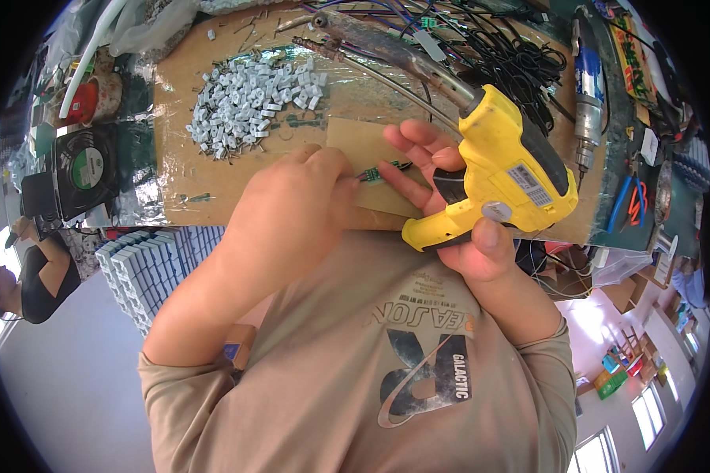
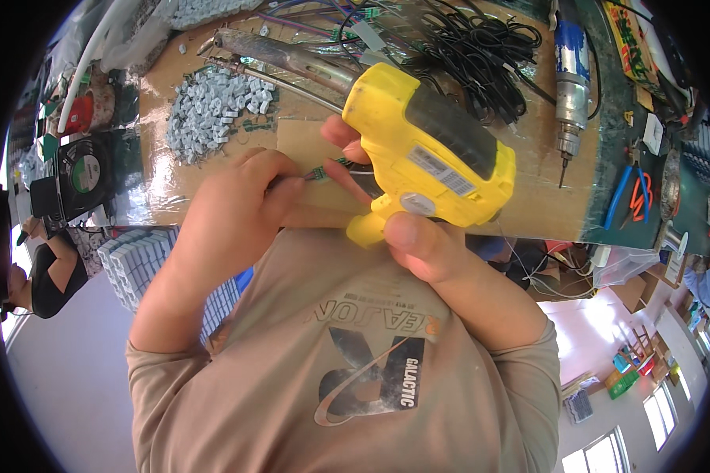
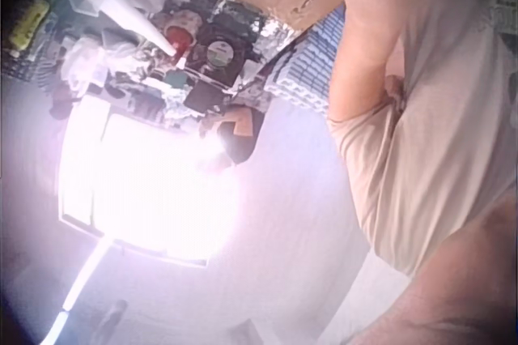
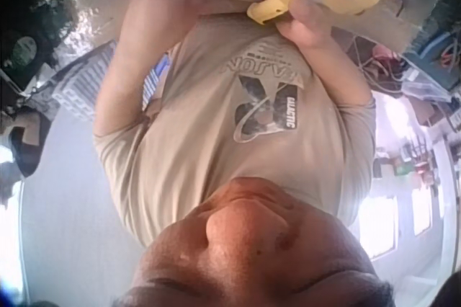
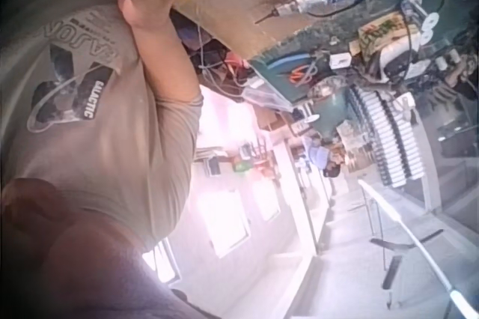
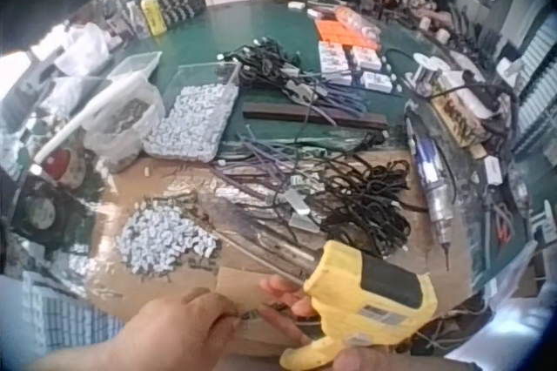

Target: The person secures components and wires onto a small electronic board using a hot glue gun.

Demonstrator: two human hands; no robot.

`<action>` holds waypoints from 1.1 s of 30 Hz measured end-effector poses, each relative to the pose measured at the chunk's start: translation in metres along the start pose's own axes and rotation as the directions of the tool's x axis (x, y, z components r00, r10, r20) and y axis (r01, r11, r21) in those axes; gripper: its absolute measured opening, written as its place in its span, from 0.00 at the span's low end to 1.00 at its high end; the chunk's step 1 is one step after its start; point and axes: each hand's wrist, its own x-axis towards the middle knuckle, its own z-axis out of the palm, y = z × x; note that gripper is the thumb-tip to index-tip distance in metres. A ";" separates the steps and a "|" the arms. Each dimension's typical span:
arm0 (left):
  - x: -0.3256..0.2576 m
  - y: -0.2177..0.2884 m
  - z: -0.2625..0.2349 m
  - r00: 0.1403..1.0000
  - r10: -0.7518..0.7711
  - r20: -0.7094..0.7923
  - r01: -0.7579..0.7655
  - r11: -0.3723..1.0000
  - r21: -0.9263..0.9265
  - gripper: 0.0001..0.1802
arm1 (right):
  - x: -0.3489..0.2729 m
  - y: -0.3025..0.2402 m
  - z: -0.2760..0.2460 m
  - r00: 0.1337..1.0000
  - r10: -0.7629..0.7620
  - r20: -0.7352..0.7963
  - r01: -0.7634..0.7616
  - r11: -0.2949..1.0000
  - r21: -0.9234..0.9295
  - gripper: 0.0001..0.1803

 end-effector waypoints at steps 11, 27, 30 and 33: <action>0.005 -0.008 -0.004 0.998 -0.063 0.012 0.064 0.974 -0.218 0.11 | 0.001 0.002 -0.002 0.998 -0.052 0.045 0.051 0.998 0.039 0.38; 0.019 -0.009 -0.030 0.753 -0.327 0.571 0.628 0.615 -0.477 0.12 | -0.004 0.000 0.001 1.000 0.003 -0.007 -0.003 1.000 0.013 0.36; 0.020 -0.010 -0.025 0.707 -0.328 0.627 0.692 0.506 -0.515 0.12 | -0.004 -0.001 0.001 1.000 -0.002 -0.004 0.002 1.000 0.018 0.36; 0.016 -0.005 -0.015 0.778 -0.327 0.536 0.599 0.646 -0.474 0.10 | -0.003 -0.002 0.001 1.000 -0.011 -0.005 0.011 1.000 0.017 0.36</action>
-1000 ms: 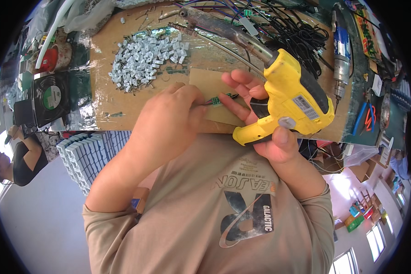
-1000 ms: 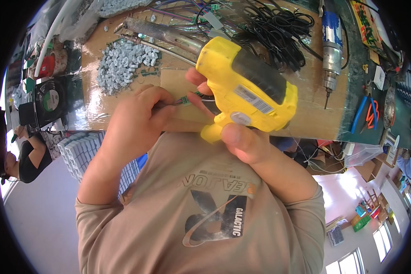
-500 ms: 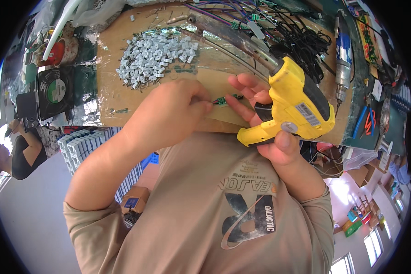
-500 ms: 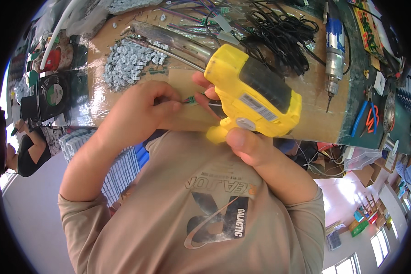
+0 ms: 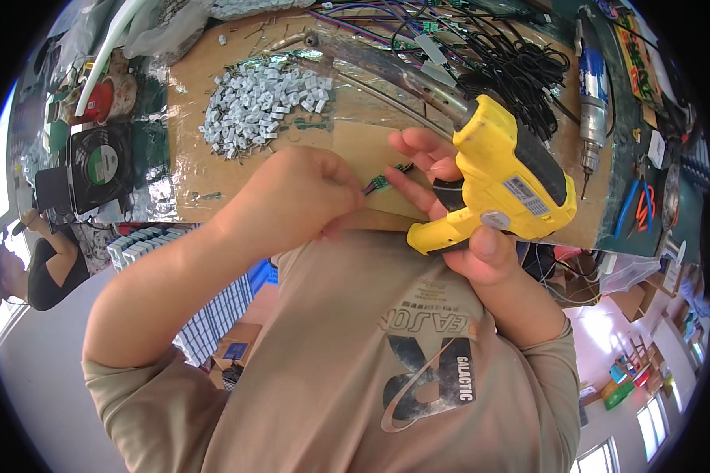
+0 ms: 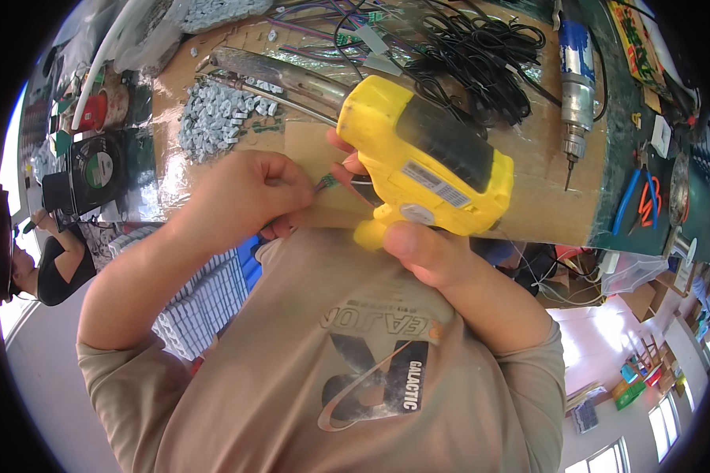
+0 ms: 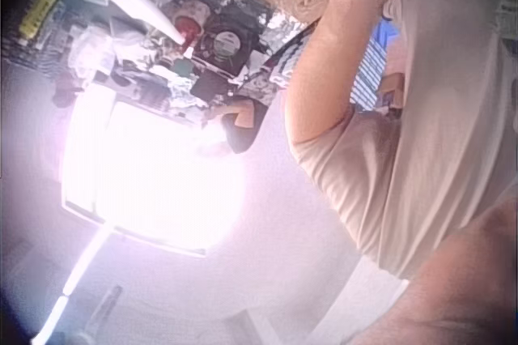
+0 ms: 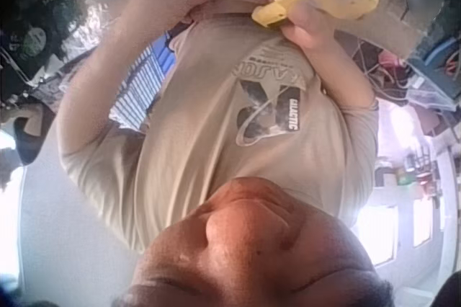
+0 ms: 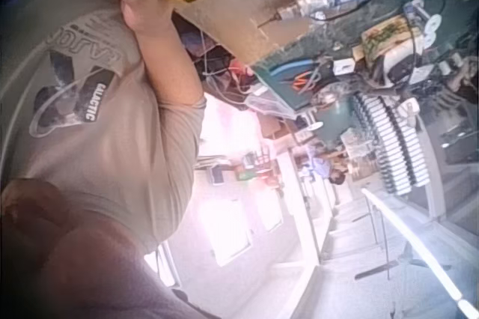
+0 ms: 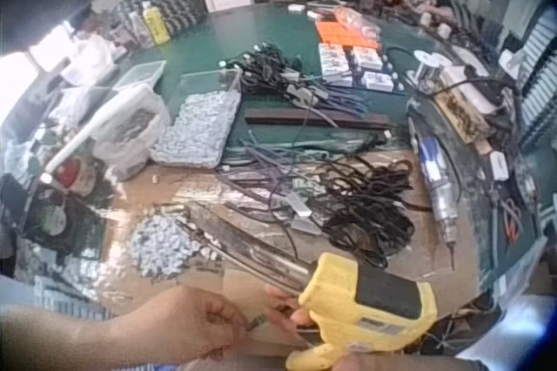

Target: The person secures components and wires onto a small electronic board using a hot glue gun.

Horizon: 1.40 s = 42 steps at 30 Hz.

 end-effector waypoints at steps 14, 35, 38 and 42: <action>0.014 -0.040 0.033 0.553 0.745 -0.373 -0.465 0.648 0.604 0.07 | -0.057 -0.034 -0.012 0.968 0.244 -0.067 -0.252 0.954 -0.166 0.41; 0.021 -0.026 0.032 0.526 0.762 -0.377 -0.466 0.629 0.622 0.06 | -0.123 -0.017 -0.044 0.991 0.074 -0.109 -0.130 0.690 -0.712 0.12; 0.021 -0.027 0.033 0.521 0.758 -0.392 -0.476 0.639 0.604 0.05 | -0.122 -0.015 -0.045 0.994 0.055 -0.099 -0.109 0.699 -0.707 0.12; 0.022 -0.029 0.032 0.500 0.776 -0.385 -0.494 0.621 0.609 0.05 | -0.124 -0.016 -0.048 0.994 0.066 -0.084 -0.107 0.678 -0.727 0.13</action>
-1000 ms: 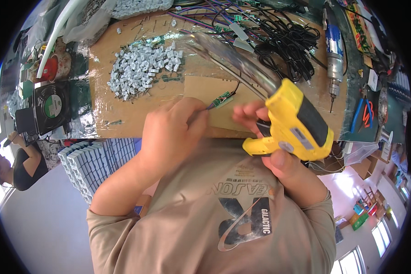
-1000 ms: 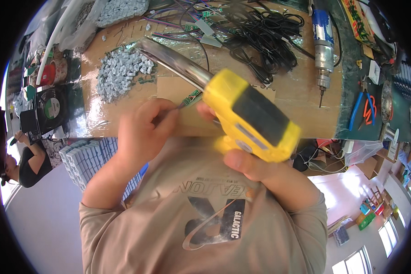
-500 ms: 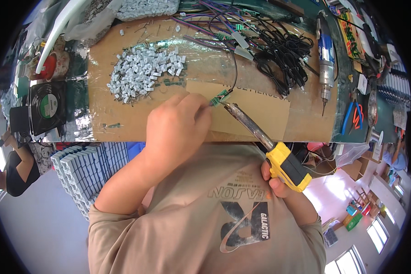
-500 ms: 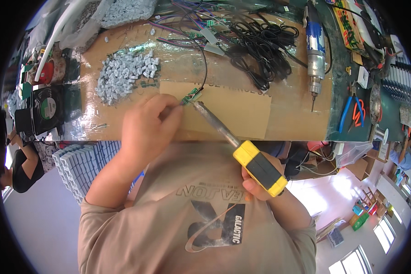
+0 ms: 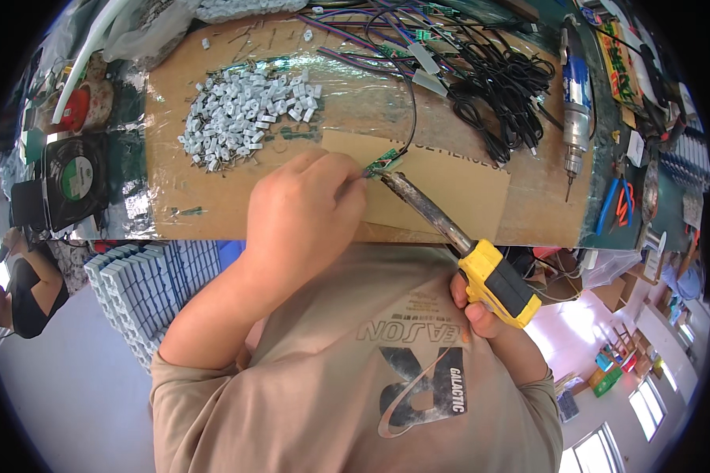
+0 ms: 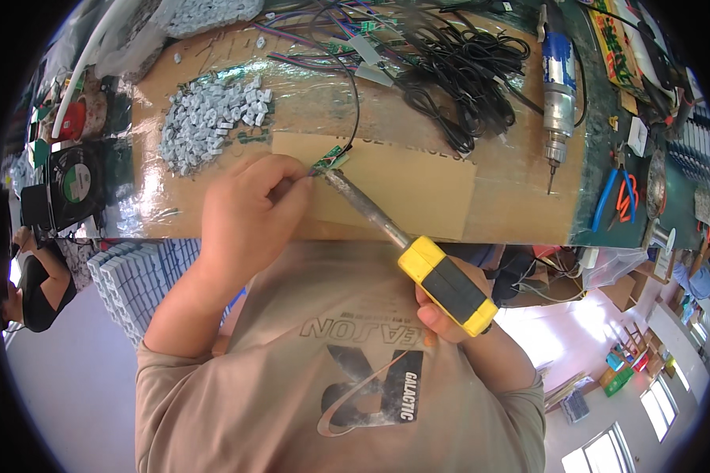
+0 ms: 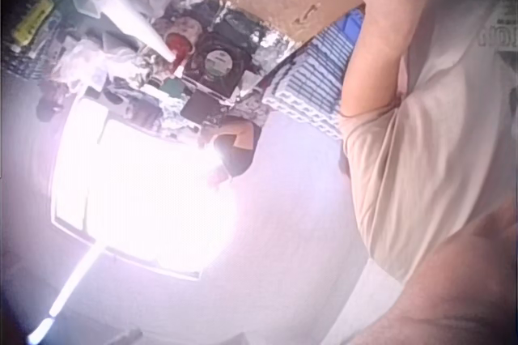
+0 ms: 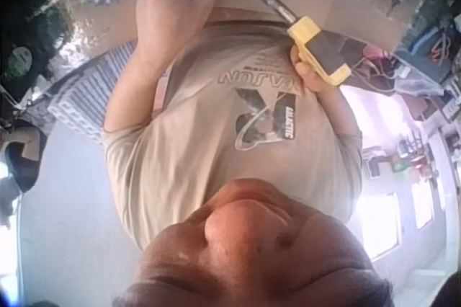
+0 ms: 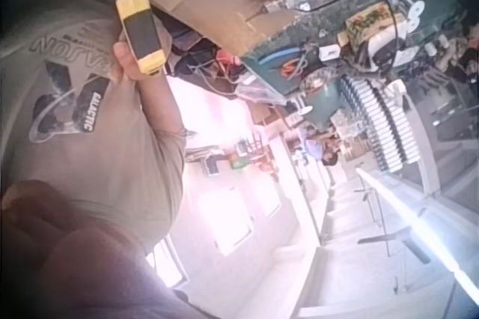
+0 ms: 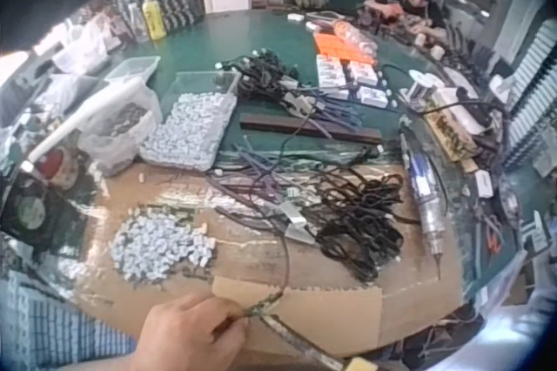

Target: The person secures components and wires onto a small electronic board using a hot glue gun.

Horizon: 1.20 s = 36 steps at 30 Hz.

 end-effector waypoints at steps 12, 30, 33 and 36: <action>0.000 0.001 0.002 1.000 0.008 -0.011 -0.008 1.000 0.003 0.04 | 0.002 -0.001 0.000 0.997 0.067 -0.030 -0.065 0.996 0.064 0.16; 0.000 -0.001 0.004 0.995 0.086 -0.057 -0.086 0.996 0.003 0.03 | 0.001 0.002 0.000 0.997 0.068 -0.034 -0.067 0.997 0.033 0.18; -0.001 -0.001 0.004 0.996 0.082 -0.047 -0.082 0.997 0.003 0.04 | 0.000 0.002 0.002 0.993 0.097 -0.068 -0.091 0.993 0.080 0.18; -0.002 -0.001 0.005 0.995 0.079 -0.058 -0.079 0.997 0.003 0.04 | -0.003 0.003 0.002 0.991 0.113 -0.069 -0.108 0.991 0.074 0.18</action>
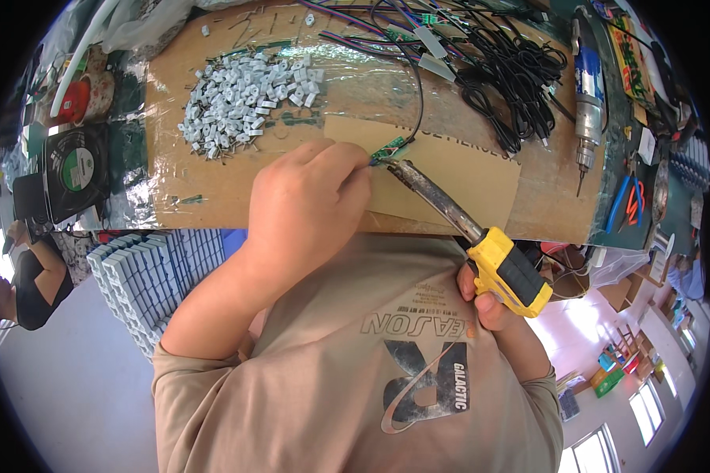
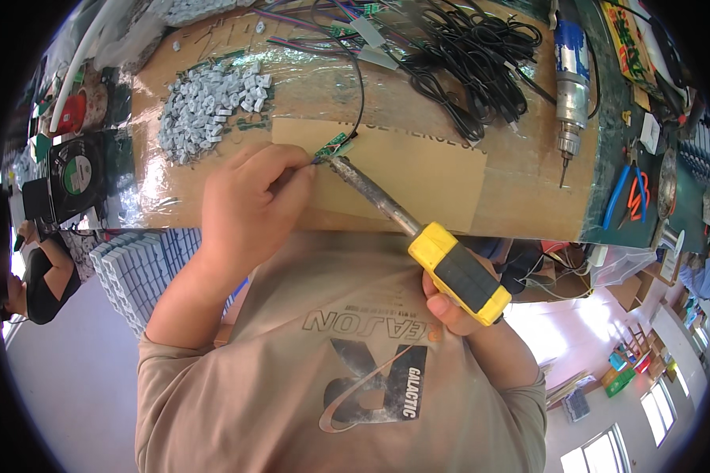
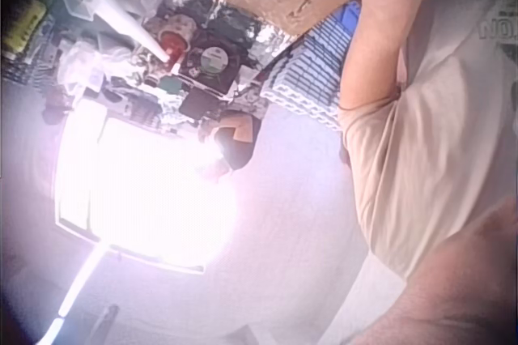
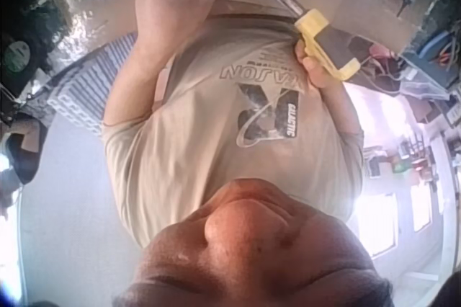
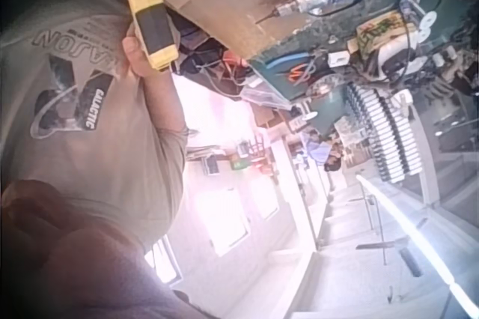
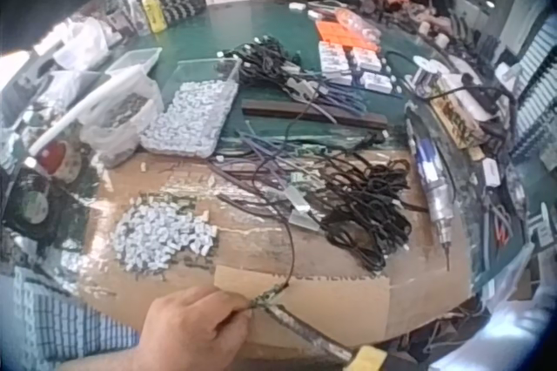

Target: The person secures components and wires onto a small electronic board using a hot glue gun.

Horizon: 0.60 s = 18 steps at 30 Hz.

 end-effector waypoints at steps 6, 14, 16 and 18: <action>-0.001 -0.002 0.000 0.999 0.053 -0.007 -0.053 0.999 0.013 0.04 | 0.003 -0.003 -0.001 1.000 -0.023 0.011 0.023 1.000 0.006 0.19; -0.002 -0.004 0.002 0.997 0.076 -0.022 -0.076 0.997 0.008 0.04 | 0.000 0.002 -0.003 1.000 0.010 0.008 -0.010 1.000 -0.001 0.19; -0.002 -0.004 0.002 0.996 0.079 -0.027 -0.079 0.997 0.008 0.04 | -0.001 0.002 -0.002 1.000 0.007 -0.004 -0.007 1.000 0.008 0.20; -0.002 -0.004 0.003 0.996 0.083 -0.033 -0.083 0.997 0.009 0.04 | -0.001 0.003 -0.001 0.999 -0.020 -0.024 0.021 0.999 0.040 0.19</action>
